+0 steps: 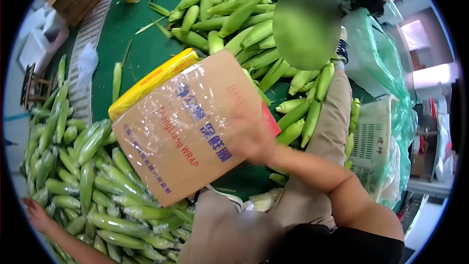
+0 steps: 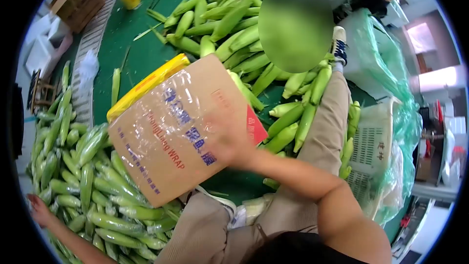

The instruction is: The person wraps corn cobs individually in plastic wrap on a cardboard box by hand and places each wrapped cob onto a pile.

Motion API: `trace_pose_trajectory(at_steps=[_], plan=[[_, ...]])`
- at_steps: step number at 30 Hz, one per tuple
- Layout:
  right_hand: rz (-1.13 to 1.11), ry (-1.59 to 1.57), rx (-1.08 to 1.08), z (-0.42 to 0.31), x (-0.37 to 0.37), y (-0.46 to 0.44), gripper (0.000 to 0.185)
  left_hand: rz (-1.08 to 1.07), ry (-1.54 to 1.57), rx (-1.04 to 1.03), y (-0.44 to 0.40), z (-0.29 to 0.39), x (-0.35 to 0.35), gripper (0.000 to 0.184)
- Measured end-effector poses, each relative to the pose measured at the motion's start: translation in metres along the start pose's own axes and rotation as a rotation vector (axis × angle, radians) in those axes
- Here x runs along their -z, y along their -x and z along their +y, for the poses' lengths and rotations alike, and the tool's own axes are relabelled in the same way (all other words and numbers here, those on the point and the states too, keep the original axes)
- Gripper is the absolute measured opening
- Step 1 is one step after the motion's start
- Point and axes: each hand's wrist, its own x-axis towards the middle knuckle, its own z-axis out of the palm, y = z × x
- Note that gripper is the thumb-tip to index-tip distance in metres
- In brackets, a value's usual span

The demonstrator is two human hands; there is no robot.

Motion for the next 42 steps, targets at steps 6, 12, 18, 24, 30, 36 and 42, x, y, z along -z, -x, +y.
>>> trace_pose_trajectory(at_steps=[6,12,18,24,30,36,42], plan=[[0.362,0.784,-1.068,0.284,0.141,0.041,0.080,-0.691,-1.001,-0.259,0.402,-0.149,-0.110,0.031],[0.735,0.090,-1.314,0.367,0.145,0.034,0.083,-1.250,-1.609,-0.382,0.481,-0.153,-0.144,0.069],[0.843,-0.622,-0.952,0.103,0.075,0.020,0.051,-1.210,-1.622,-0.365,0.488,-0.154,-0.135,0.067],[-0.448,0.316,0.077,0.006,0.006,-0.094,0.083,-1.162,-1.571,-0.435,0.489,-0.149,-0.134,0.068],[-0.729,0.268,0.333,0.034,-0.076,-0.131,0.086,-0.879,-1.349,-0.786,0.431,-0.138,-0.195,0.070],[-0.622,0.106,0.166,0.060,0.016,-0.099,0.093,-1.231,-1.318,-0.493,0.408,-0.194,-0.214,0.071],[-0.735,0.331,0.245,0.052,0.007,-0.068,0.045,-1.232,-1.306,-0.467,0.410,-0.197,-0.215,0.074]])
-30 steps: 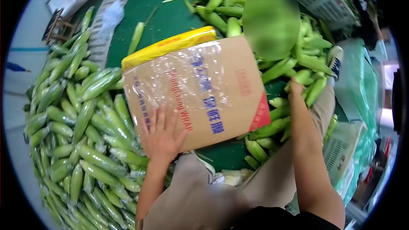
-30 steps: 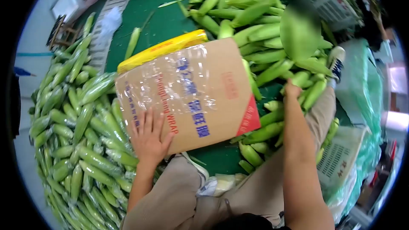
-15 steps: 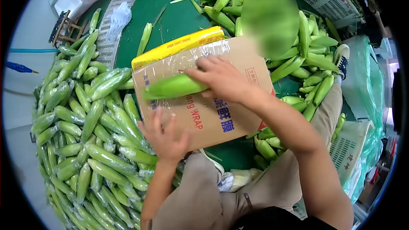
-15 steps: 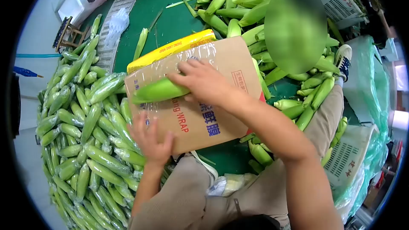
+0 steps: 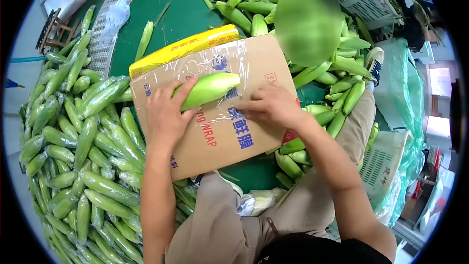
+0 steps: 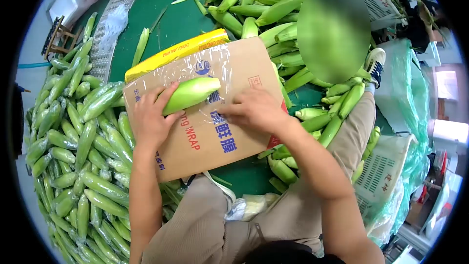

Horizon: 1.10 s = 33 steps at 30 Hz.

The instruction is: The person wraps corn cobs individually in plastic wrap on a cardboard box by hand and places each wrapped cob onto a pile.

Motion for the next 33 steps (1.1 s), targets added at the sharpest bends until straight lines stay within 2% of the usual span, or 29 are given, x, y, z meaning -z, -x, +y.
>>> trace_pose_trajectory(at_steps=[1,4,5,8,10,11,13,15,17,18,21,23,26,27,30,31,33], plan=[[-0.002,0.003,-0.024,-0.002,0.001,-0.006,0.025,-0.001,0.001,-0.004,0.001,0.001,-0.002,0.074],[0.487,-0.326,-0.139,0.009,-0.029,0.031,0.022,-0.026,0.006,-0.017,-0.001,-0.001,0.012,0.075],[0.577,-0.399,-0.126,-0.004,-0.027,0.029,0.024,-0.036,0.028,-0.023,0.001,0.001,0.013,0.075],[0.615,-0.348,-0.349,-0.040,-0.005,-0.022,0.024,-0.137,0.088,-0.015,0.001,0.010,0.016,0.078],[0.545,-0.195,-0.166,-0.025,-0.022,-0.060,0.029,-0.137,0.118,0.003,-0.002,0.007,0.019,0.078],[0.490,-0.059,-0.030,-0.018,-0.034,-0.076,0.052,-0.171,0.159,0.014,-0.005,0.004,0.023,0.078],[0.372,0.128,-0.019,-0.032,-0.025,-0.094,0.065,-0.226,0.249,0.059,-0.013,-0.002,0.030,0.078],[0.247,0.275,-0.035,-0.036,-0.021,-0.111,0.075,-0.120,0.301,-0.002,-0.010,-0.013,0.026,0.078],[0.167,0.237,0.001,-0.032,-0.010,-0.122,0.072,0.069,0.402,-0.018,0.009,-0.030,0.027,0.079],[0.128,0.211,0.017,-0.028,-0.008,-0.124,0.070,0.303,0.284,-0.038,0.033,-0.033,0.033,0.075],[0.179,0.191,-0.061,-0.028,-0.010,-0.113,0.068,0.113,0.062,0.234,0.094,-0.037,0.045,0.060],[0.154,0.213,-0.104,-0.036,-0.006,-0.103,0.065,-0.046,0.137,0.486,0.121,-0.044,0.024,0.051],[0.040,0.254,-0.145,-0.054,0.008,-0.090,0.061,0.140,-0.038,0.344,0.119,-0.058,0.013,0.037],[0.038,0.259,-0.108,-0.058,0.013,-0.084,0.058,0.217,0.012,0.302,0.116,-0.050,0.014,0.029],[-0.068,0.167,-0.026,-0.062,0.011,-0.063,0.060,0.665,0.632,0.488,0.121,-0.020,0.005,0.030],[-0.087,0.113,-0.021,-0.068,0.005,-0.054,0.058,0.659,0.713,0.440,0.117,0.005,0.012,0.032],[-0.136,-0.001,0.017,-0.081,-0.009,-0.046,0.054,0.368,0.364,0.195,0.107,0.026,0.010,0.032]])
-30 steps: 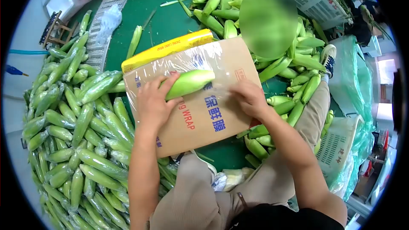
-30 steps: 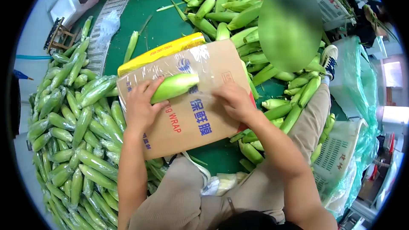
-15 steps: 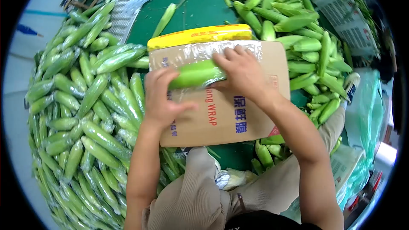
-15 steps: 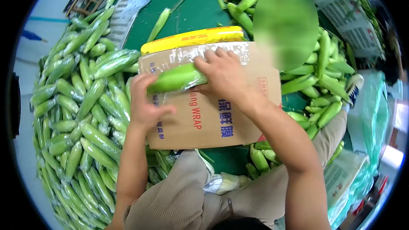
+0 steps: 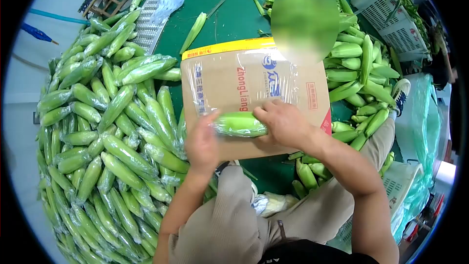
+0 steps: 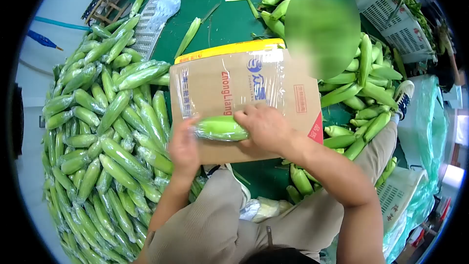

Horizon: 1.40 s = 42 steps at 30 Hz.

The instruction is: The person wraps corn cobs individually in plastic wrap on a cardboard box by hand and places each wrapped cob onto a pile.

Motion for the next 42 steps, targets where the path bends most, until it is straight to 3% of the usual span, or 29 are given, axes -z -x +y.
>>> trace_pose_trajectory(at_steps=[1,3,6,8,10,14,17,18,20,21,23,24,27,29,30,33,37,39,41,42], plan=[[-0.023,0.020,-0.011,-0.003,0.000,0.001,0.057,-0.147,-0.169,-0.117,-0.001,0.006,-0.003,0.033],[-0.063,0.059,-0.031,-0.006,0.006,-0.001,0.063,-0.220,-0.268,-0.141,-0.002,0.018,-0.001,0.038],[0.318,0.108,-0.049,0.004,0.007,-0.020,0.073,-0.471,-0.540,-0.052,-0.054,0.014,-0.010,0.050],[0.378,0.088,-0.014,0.016,0.020,-0.039,0.079,-0.416,-0.696,-0.004,-0.120,0.003,-0.023,0.044],[0.378,0.151,0.018,0.030,0.020,-0.057,0.085,-0.064,-0.703,-0.104,-0.164,-0.025,-0.040,0.031],[0.363,0.240,0.075,0.061,0.017,-0.097,0.089,0.044,-0.360,-0.287,-0.177,-0.026,-0.031,0.022],[0.232,0.139,-0.027,0.072,0.022,-0.127,0.082,-0.256,-0.482,-0.341,-0.148,-0.004,-0.029,0.058],[0.409,0.020,0.000,0.073,0.014,-0.132,0.073,-0.262,-0.488,-0.346,-0.141,-0.008,-0.032,0.064],[0.136,-0.142,-0.070,0.063,0.029,-0.121,0.069,-0.274,-0.502,-0.356,-0.129,-0.016,-0.030,0.076],[0.022,-0.200,-0.068,0.057,0.037,-0.111,0.066,-0.241,-0.548,-0.445,-0.129,-0.015,-0.025,0.074],[-0.224,-0.410,-0.208,0.047,0.052,-0.093,0.066,-0.353,-0.528,-0.402,-0.115,-0.013,-0.026,0.068],[-0.385,-0.335,-0.182,0.043,0.069,-0.088,0.055,-0.430,-0.472,-0.368,-0.111,-0.005,-0.024,0.069],[-0.531,-0.081,-0.005,0.054,0.086,-0.111,0.058,-0.629,-0.341,-0.271,-0.103,0.006,-0.017,0.069],[-0.006,-0.084,0.275,0.071,0.028,-0.112,0.050,-0.692,-0.324,-0.217,-0.112,0.005,-0.018,0.064],[-0.165,-0.127,0.110,0.064,0.021,-0.119,0.061,-0.806,-0.282,-0.109,-0.121,0.011,-0.015,0.055],[-0.081,0.190,0.186,0.084,-0.006,-0.118,0.069,-0.955,-0.173,-0.069,-0.117,0.026,-0.003,0.054],[-0.056,0.254,0.243,0.070,-0.018,-0.099,0.076,-1.037,-0.102,-0.025,-0.082,0.024,0.000,0.056],[-0.072,0.260,0.229,0.066,-0.021,-0.093,0.078,-1.196,0.036,0.098,-0.072,0.036,-0.001,0.057],[-0.086,0.238,0.199,0.063,-0.021,-0.092,0.078,-1.452,0.316,0.048,-0.028,0.029,-0.014,0.058],[-0.080,0.238,0.198,0.062,-0.021,-0.092,0.077,-1.629,0.271,0.056,-0.016,0.047,-0.013,0.059]])
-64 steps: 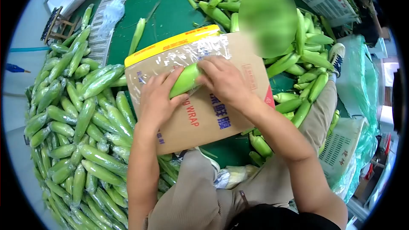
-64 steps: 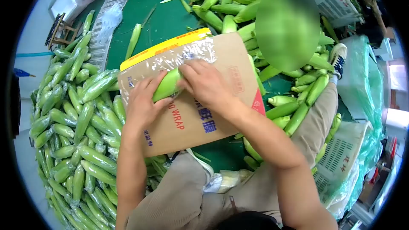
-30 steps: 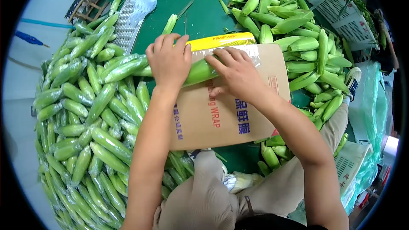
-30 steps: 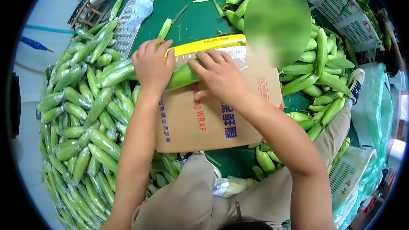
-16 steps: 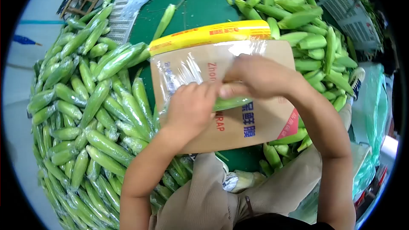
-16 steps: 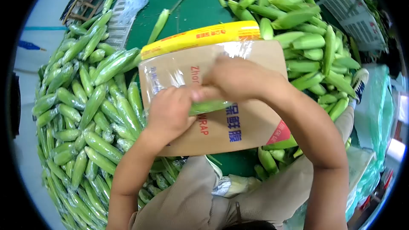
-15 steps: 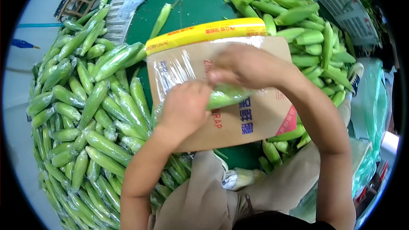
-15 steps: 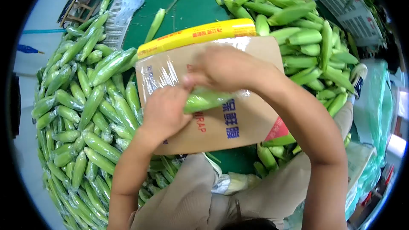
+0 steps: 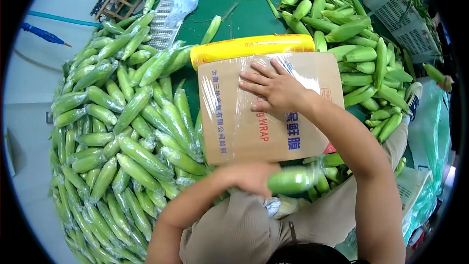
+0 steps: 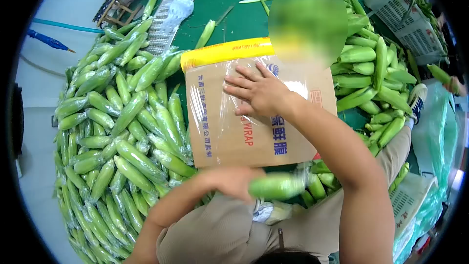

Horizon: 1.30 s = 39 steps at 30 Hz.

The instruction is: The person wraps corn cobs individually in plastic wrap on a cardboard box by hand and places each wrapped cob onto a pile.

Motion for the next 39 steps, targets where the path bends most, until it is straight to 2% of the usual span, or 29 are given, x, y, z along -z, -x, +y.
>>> trace_pose_trajectory(at_steps=[1,3,4,5,6,7,8,9,10,11,13,14,15,17,18,19,21,22,23,24,25,27,28,30,31,33,35,37,39], plan=[[0.024,0.010,0.004,-0.001,0.000,-0.001,0.075,-0.180,-0.016,0.055,-0.003,0.014,-0.013,0.059],[0.059,0.020,-0.004,-0.006,-0.005,0.005,0.073,-0.351,0.085,-0.051,-0.018,0.004,-0.033,0.059],[0.155,0.001,0.024,-0.019,0.000,0.013,0.067,-0.178,0.132,-0.202,-0.018,-0.002,-0.035,0.060],[0.128,-0.281,0.081,-0.032,0.008,0.029,0.058,-0.218,0.156,-0.174,-0.020,-0.008,-0.034,0.066],[0.059,-0.499,0.054,-0.063,0.037,0.064,0.051,-0.158,0.220,-0.209,-0.017,-0.018,-0.043,0.068],[-0.155,-0.811,0.012,-0.079,0.030,0.094,0.066,-0.089,0.281,-0.244,-0.014,-0.030,-0.051,0.071],[-0.299,-0.871,-0.045,-0.102,0.034,0.126,0.077,-0.060,0.289,-0.279,-0.013,-0.038,-0.054,0.072],[-0.522,-0.939,-0.068,-0.119,0.036,0.153,0.076,-0.037,0.285,-0.313,-0.011,-0.045,-0.053,0.073],[-0.518,-1.092,-0.223,-0.133,0.031,0.184,0.078,-0.026,0.280,-0.345,-0.008,-0.050,-0.051,0.075],[-0.506,-1.242,-0.382,-0.145,0.026,0.210,0.079,-0.020,0.235,-0.193,0.000,-0.044,-0.042,0.074],[-0.283,-1.422,-0.664,-0.175,-0.010,0.246,0.081,-0.014,0.152,0.116,0.029,-0.017,-0.025,0.072],[-0.159,-1.497,-0.796,-0.187,-0.027,0.256,0.082,0.166,0.085,0.074,0.043,-0.016,-0.026,0.065],[0.012,-1.524,-0.750,-0.198,-0.037,0.258,0.077,0.355,0.067,-0.060,0.054,-0.020,-0.028,0.062],[0.318,-1.373,-0.620,-0.204,-0.024,0.236,0.049,0.744,0.014,-0.309,0.073,-0.036,-0.041,0.056],[0.572,-1.316,-0.618,-0.200,-0.039,0.226,0.032,0.946,0.230,-0.463,0.078,-0.053,-0.051,0.062],[0.822,-1.280,-0.596,-0.197,-0.056,0.209,0.019,0.993,0.656,-0.655,0.079,-0.062,-0.066,0.062],[1.043,-1.526,-0.930,-0.187,-0.040,0.155,0.031,1.003,0.730,-0.340,0.083,-0.042,-0.066,0.072],[1.075,-1.647,-0.849,-0.176,-0.038,0.137,0.033,0.868,0.421,-0.089,0.077,-0.013,-0.052,0.076],[1.104,-1.753,-0.787,-0.165,-0.036,0.125,0.035,0.863,-0.024,0.027,0.051,-0.027,-0.078,0.084],[0.976,-1.707,-0.797,-0.164,-0.032,0.120,0.037,0.726,0.360,-0.026,0.033,-0.048,-0.100,0.086],[0.886,-1.709,-0.906,-0.167,-0.028,0.118,0.036,0.504,0.644,0.088,0.048,-0.036,-0.085,0.085],[0.814,-1.751,-0.777,-0.168,-0.041,0.123,0.033,0.505,0.623,0.118,0.062,-0.041,-0.086,0.085],[0.880,-1.903,-0.673,-0.174,-0.042,0.121,0.019,0.607,0.618,0.064,0.060,-0.042,-0.084,0.083],[0.969,-2.119,-0.577,-0.209,-0.028,0.089,0.039,0.800,0.630,-0.034,0.051,-0.040,-0.093,0.080],[1.043,-2.226,-0.526,-0.224,-0.015,0.066,0.053,0.819,0.887,-0.056,0.045,-0.034,-0.089,0.078],[0.592,-1.896,-0.568,-0.223,-0.007,0.042,0.081,1.269,0.488,-0.335,0.055,-0.046,-0.065,0.066],[0.564,-1.113,-0.231,-0.210,0.026,0.014,0.079,1.606,0.461,-0.312,0.125,-0.056,-0.006,0.063],[0.560,-1.141,-0.123,-0.188,0.053,0.023,0.076,1.917,0.474,-0.238,0.227,-0.083,0.067,0.061],[0.625,-1.008,-0.131,-0.161,0.052,0.056,0.070,2.091,0.549,-0.242,0.320,-0.133,0.133,0.058]])
